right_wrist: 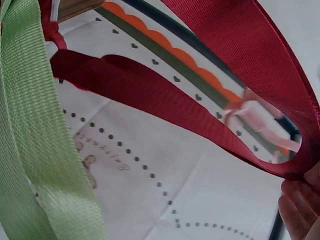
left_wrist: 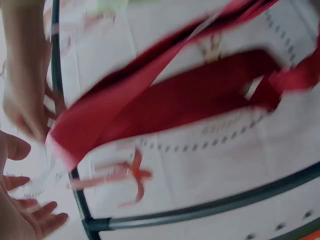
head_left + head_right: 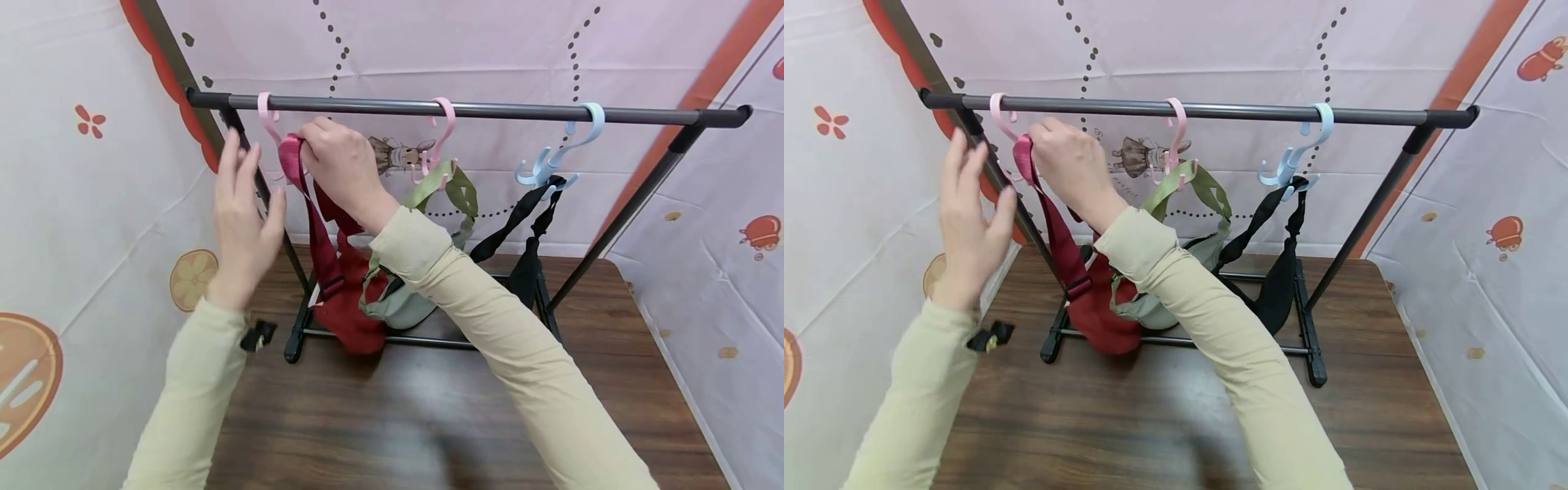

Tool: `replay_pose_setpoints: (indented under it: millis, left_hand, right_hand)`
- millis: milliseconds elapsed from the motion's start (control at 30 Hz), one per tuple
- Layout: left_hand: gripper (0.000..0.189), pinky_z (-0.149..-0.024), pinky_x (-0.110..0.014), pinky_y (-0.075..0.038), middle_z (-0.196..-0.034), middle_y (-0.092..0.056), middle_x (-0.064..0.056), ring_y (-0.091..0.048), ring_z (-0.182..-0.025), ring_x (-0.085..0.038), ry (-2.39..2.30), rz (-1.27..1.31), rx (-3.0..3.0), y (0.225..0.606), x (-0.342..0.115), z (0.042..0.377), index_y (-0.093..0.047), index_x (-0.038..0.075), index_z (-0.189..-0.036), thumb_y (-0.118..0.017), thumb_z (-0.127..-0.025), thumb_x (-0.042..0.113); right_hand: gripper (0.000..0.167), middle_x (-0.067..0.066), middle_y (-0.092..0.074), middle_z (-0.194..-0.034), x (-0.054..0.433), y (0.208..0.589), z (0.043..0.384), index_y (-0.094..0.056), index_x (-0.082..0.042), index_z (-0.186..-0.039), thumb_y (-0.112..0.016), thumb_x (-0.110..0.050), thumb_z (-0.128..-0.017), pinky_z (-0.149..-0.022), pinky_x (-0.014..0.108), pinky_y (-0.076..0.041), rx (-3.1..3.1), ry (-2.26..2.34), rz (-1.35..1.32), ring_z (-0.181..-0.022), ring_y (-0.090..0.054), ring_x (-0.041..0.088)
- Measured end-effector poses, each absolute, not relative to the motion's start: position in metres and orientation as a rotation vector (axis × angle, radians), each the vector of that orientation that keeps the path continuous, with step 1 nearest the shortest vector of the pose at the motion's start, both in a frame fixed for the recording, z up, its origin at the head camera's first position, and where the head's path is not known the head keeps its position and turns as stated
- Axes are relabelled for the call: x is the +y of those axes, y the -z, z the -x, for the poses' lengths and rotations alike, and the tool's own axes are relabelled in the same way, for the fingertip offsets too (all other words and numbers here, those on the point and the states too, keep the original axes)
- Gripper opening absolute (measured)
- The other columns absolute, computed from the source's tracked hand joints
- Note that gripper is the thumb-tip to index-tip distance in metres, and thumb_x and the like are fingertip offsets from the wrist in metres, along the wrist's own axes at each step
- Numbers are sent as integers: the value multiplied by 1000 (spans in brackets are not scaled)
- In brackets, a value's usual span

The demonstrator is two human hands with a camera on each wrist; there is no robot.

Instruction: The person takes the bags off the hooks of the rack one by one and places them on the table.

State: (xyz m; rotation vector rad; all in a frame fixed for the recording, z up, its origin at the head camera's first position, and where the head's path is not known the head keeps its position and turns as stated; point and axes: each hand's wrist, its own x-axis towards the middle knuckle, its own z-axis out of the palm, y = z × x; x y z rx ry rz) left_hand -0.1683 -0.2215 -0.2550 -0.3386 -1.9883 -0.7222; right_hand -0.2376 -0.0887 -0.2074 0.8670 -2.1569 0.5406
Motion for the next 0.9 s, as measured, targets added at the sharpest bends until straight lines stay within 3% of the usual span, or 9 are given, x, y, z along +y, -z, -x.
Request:
replay_pose_setpoints:
  millis: [167, 400, 533, 633, 767, 900]
  left_hand:
    - [67, -106, -45, -22, -144, -30, -14, -27, -132, -27, 894, 157, -2105, 325, -205, 128, -39, -2, -134, -67, -77, 22]
    - [98, -98, -56, -28, -149, -16, -12, -22, -131, -35, 1054, -287, -2382, 410, -175, 96, -25, 3, -141, -74, -68, 44]
    - [103, -92, -61, -31, -150, -9, -13, -19, -130, -38, 1053, -421, -2428, 435, -175, 86, -19, 0, -142, -78, -67, 37]
    - [100, -92, -60, -32, -148, -12, -17, -22, -128, -41, 1039, -459, -2410, 447, -181, 80, -19, -3, -141, -79, -67, 26]
    - [89, -94, -55, -33, -140, -29, -21, -35, -122, -40, 1041, -469, -2354, 457, -192, 78, -25, -5, -137, -77, -67, 14]
    - [70, -85, -52, -38, -121, -49, -23, -50, -107, -38, 1055, -483, -2276, 462, -203, 78, -40, -5, -128, -74, -68, 6]
  right_hand:
    - [24, -1, -66, -90, -85, 200, 224, -69, -8, -94, -45, -9, -90, -64, 23, -49, -2143, -516, -891, -74, -62, 13]
    - [24, -2, -63, -79, -83, 193, 210, -68, -10, -85, -44, -10, -87, -57, 22, -45, -2071, -537, -917, -62, -50, 11]
    - [25, -2, -61, -75, -81, 189, 203, -66, -10, -82, -42, -9, -86, -53, 22, -41, -2056, -522, -928, -61, -45, 11]
    - [23, -2, -59, -74, -79, 187, 198, -64, -10, -80, -41, -8, -84, -52, 23, -39, -2043, -525, -917, -61, -46, 11]
    - [22, -1, -57, -73, -76, 183, 193, -63, -9, -78, -41, -8, -83, -52, 23, -38, -2024, -533, -913, -62, -46, 12]
    - [23, -1, -58, -74, -71, 181, 189, -63, -9, -78, -41, -9, -84, -52, 22, -38, -2023, -536, -913, -63, -48, 12]
